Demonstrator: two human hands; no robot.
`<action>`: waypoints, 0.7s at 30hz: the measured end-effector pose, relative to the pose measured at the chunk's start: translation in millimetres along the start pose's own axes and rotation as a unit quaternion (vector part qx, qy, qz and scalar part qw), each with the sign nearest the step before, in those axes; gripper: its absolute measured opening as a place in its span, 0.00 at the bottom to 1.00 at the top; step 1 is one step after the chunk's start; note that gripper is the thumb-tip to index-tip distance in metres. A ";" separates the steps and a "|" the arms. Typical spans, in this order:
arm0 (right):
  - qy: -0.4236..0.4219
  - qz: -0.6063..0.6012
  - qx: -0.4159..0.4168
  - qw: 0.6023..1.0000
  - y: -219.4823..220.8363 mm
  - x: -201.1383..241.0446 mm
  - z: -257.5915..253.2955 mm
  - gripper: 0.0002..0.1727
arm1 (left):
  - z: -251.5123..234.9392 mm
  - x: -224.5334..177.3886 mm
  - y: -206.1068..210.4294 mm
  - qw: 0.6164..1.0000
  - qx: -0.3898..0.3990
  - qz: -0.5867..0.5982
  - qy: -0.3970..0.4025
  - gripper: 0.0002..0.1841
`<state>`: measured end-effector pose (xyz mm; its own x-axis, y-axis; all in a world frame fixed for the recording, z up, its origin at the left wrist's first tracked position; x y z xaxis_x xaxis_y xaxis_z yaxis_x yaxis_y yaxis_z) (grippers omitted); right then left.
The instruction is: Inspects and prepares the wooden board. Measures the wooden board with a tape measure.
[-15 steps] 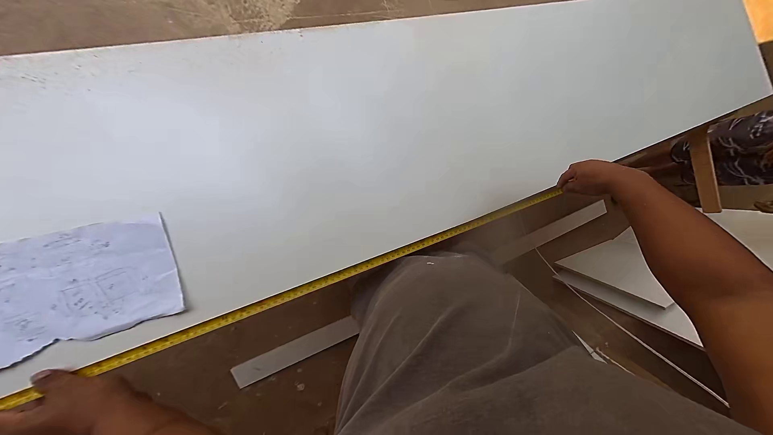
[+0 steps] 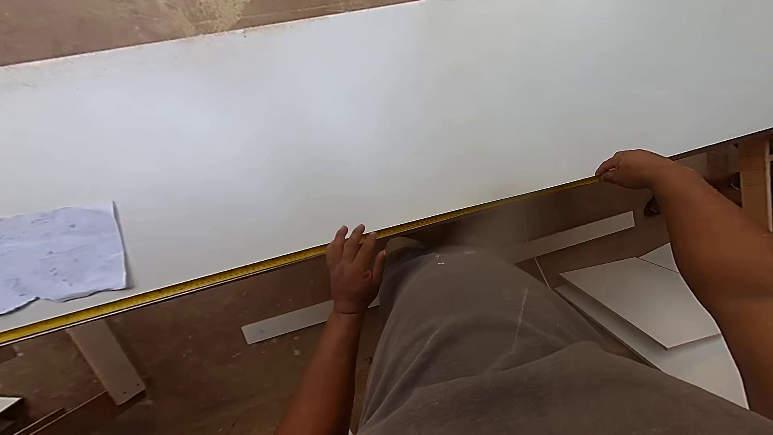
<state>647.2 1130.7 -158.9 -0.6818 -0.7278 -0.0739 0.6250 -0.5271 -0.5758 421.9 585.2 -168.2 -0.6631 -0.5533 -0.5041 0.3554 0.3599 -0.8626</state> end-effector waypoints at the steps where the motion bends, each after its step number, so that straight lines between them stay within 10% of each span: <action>1: 0.001 0.000 0.001 1.000 -1.3 -9.4 -1.7 0.13 | -6.1 -14.6 8.2 0.999 0.024 -0.001 0.023 0.24; 11: 0.012 -0.003 -0.005 1.000 -14.9 -45.6 -15.1 0.13 | -25.2 -44.8 68.9 0.978 0.192 -0.055 0.060 0.31; 21: -0.040 0.025 0.018 0.999 -24.2 -80.2 -48.8 0.14 | -53.7 -122.7 117.0 0.983 0.149 -0.105 -0.025 0.31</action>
<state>668.2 1223.2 -178.8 -0.6173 -0.7859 -0.0362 0.6722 -0.5030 -0.5432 509.4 735.6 -205.0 -0.7110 -0.6314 -0.3094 0.3969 0.0027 -0.9179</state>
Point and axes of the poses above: each hand's wrist, its own z-axis away from the middle knuckle, its own y-axis out of the palm, x = y × z, the point moved 7 cm from there along -z, towards the middle knuckle, and after that the axes turned 4 degrees about y, right-handed, at the moved point
